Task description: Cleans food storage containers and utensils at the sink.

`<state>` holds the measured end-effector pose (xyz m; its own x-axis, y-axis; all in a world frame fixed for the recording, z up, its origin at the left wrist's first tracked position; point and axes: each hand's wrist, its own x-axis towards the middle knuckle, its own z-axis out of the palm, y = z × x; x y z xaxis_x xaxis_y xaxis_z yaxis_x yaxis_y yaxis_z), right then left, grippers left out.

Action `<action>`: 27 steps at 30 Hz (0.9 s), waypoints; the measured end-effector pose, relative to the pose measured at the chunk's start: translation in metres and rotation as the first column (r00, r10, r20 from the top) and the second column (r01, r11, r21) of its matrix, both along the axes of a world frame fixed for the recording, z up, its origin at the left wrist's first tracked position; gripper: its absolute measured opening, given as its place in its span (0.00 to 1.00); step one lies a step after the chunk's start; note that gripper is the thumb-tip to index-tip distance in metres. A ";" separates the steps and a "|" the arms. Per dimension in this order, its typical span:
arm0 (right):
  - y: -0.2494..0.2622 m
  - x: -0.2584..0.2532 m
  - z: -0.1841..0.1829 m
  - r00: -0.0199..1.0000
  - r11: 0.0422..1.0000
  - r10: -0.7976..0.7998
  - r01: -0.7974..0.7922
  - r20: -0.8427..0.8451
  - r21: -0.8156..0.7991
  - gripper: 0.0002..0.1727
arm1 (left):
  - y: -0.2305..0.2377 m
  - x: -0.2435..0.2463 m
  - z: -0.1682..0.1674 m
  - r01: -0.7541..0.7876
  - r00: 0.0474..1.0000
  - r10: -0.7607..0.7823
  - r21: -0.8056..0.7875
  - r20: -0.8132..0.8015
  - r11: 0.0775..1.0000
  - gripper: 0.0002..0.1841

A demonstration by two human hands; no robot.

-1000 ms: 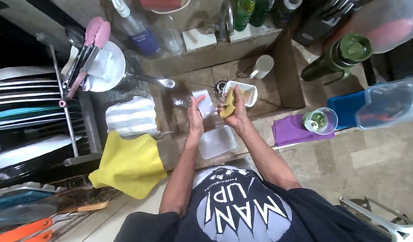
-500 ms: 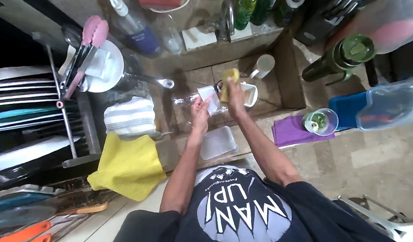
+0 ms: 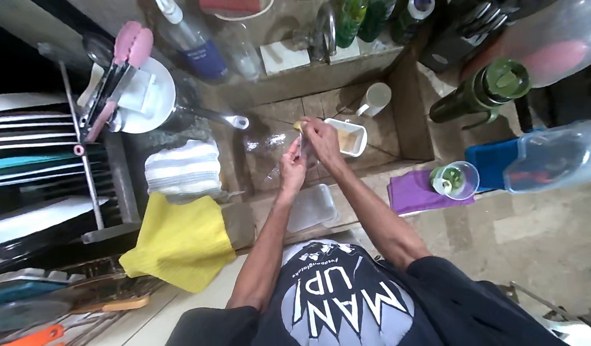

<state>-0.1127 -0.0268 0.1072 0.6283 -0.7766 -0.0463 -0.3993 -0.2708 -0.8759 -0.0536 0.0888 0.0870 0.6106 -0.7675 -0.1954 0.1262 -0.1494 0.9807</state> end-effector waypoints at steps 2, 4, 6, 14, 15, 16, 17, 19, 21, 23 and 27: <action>0.032 -0.006 -0.009 0.990 0.998 -0.018 0.027 0.141 -0.061 0.21 | -0.004 0.007 -0.009 -0.072 0.997 0.072 0.055 -0.011 0.996 0.18; 0.039 -0.008 -0.016 0.985 0.998 -0.005 0.016 0.172 -0.065 0.21 | 0.001 0.007 -0.013 -0.047 0.999 0.046 0.079 0.018 0.996 0.14; 0.008 -0.002 -0.011 0.999 0.999 0.026 -0.026 -0.020 0.039 0.20 | 0.012 0.007 -0.010 0.078 0.991 -0.082 0.043 0.106 0.996 0.15; -0.017 0.017 -0.023 0.929 0.945 0.202 -0.102 -0.309 0.311 0.25 | 0.027 0.018 -0.016 0.285 0.874 -0.301 0.099 0.382 0.953 0.15; -0.007 0.010 -0.020 0.940 0.949 0.174 -0.080 -0.293 0.306 0.27 | 0.029 0.020 -0.019 0.289 0.831 -0.328 0.155 0.448 0.945 0.15; 0.001 0.002 -0.016 0.945 0.940 0.166 -0.065 -0.283 0.334 0.32 | 0.030 0.020 -0.021 0.303 0.779 -0.358 0.190 0.515 0.934 0.14; 0.005 -0.004 -0.012 0.947 0.928 0.160 -0.048 -0.279 0.369 0.36 | 0.028 0.019 -0.021 0.334 0.721 -0.395 0.213 0.569 0.918 0.12; 0.002 -0.011 -0.018 0.955 0.920 0.110 0.008 -0.277 0.392 0.35 | 0.025 0.018 -0.017 0.398 0.600 -0.467 0.263 0.649 0.879 0.14; -0.008 -0.015 -0.034 0.973 0.931 -0.006 0.090 -0.231 0.354 0.27 | 0.022 0.019 -0.012 0.402 0.538 -0.490 0.303 0.685 0.864 0.18; -0.012 -0.019 -0.041 0.988 0.938 -0.067 0.111 -0.141 0.329 0.23 | 0.025 0.023 -0.012 0.269 0.609 -0.360 0.243 0.706 0.932 0.23; 0.006 -0.026 -0.029 0.999 0.928 -0.022 0.035 -0.039 0.371 0.23 | 0.019 0.025 -0.011 -0.233 0.930 0.192 0.100 0.313 0.967 0.51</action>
<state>-0.1390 -0.0207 0.0781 0.5991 -0.7173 -0.3558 -0.4332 0.0833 -0.8974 -0.0290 0.1081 0.0759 0.8023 -0.5928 -0.0705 -0.1258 -0.2833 0.9507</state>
